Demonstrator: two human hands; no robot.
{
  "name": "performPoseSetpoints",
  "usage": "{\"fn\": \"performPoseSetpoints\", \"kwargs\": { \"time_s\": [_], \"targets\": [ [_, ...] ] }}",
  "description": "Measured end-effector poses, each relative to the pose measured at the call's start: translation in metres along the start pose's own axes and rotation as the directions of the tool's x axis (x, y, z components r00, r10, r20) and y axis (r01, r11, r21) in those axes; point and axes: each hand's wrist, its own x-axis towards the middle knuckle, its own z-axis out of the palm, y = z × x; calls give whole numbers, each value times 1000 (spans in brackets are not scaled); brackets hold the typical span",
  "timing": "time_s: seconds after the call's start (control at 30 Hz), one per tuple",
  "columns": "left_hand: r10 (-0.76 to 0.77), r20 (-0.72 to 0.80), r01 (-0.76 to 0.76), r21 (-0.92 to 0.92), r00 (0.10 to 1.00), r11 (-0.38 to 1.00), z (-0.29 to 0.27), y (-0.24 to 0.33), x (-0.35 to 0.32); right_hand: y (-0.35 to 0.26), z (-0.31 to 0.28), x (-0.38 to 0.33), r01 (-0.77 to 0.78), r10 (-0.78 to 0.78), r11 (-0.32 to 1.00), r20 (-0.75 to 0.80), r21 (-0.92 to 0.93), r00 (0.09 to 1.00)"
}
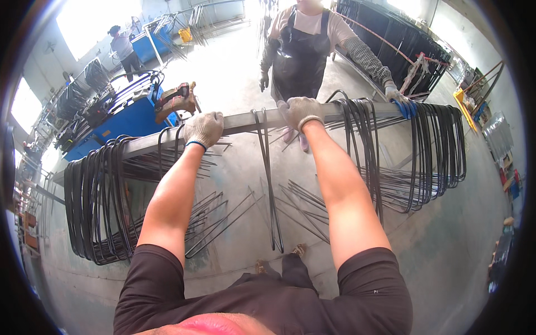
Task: The person removes U-shaped metal rods from a horizontal rack, stacks them on the floor, and then loads them onto a red hand truck. The person wears gloves and works in a warehouse with other workers visible in the background.
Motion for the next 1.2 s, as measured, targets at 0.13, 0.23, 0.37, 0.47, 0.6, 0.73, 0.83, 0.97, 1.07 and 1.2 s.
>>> {"fn": "performPoseSetpoints", "kwargs": {
  "time_s": [0.13, 0.23, 0.37, 0.47, 0.6, 0.73, 0.83, 0.97, 1.07, 1.2],
  "targets": [
    [-4, -15, 4, -17, 1000, 1000, 2, -3, -3, -3, 1, -5, 0, 0, 1000, 4, -7, 1000],
    [-19, -3, 19, -18, 1000, 1000, -2, 1, -6, 0, 6, -2, 2, -2, 1000, -11, 3, 1000],
    [4, -43, -5, -30, 999, 1000, 2, -2, -3, 4, 15, -2, 40, -43, 999, -108, -22, 993],
    [10, -76, -12, -32, 997, 999, 7, -4, -1, 7, 32, -16, 120, -116, 993, -262, -3, 958],
    [45, -83, -44, 16, 996, 999, 7, -1, 1, 14, 59, -51, 270, -185, 960, -550, 77, 814],
    [-11, -7, 10, -51, 1000, 999, 2, -3, 1, 0, 6, -127, 190, 36, 767, -337, 613, 941],
    [11, 17, -11, -47, 1000, 999, -4, 4, -4, -6, -75, -171, 510, -61, 705, -674, 493, 736],
    [13, -50, -13, -3, 999, 1000, -3, -8, -6, -24, -204, -260, 577, -181, 792, -825, 201, 536],
    [64, -25, -64, -3, 998, 998, 2, -1, 2, -19, -268, -321, 548, -319, 836, -842, -34, 434],
    [83, -40, -82, 23, 996, 996, 5, -12, 5, -7, -304, -366, 481, -401, 858, -820, -180, 409]
  ]
}}
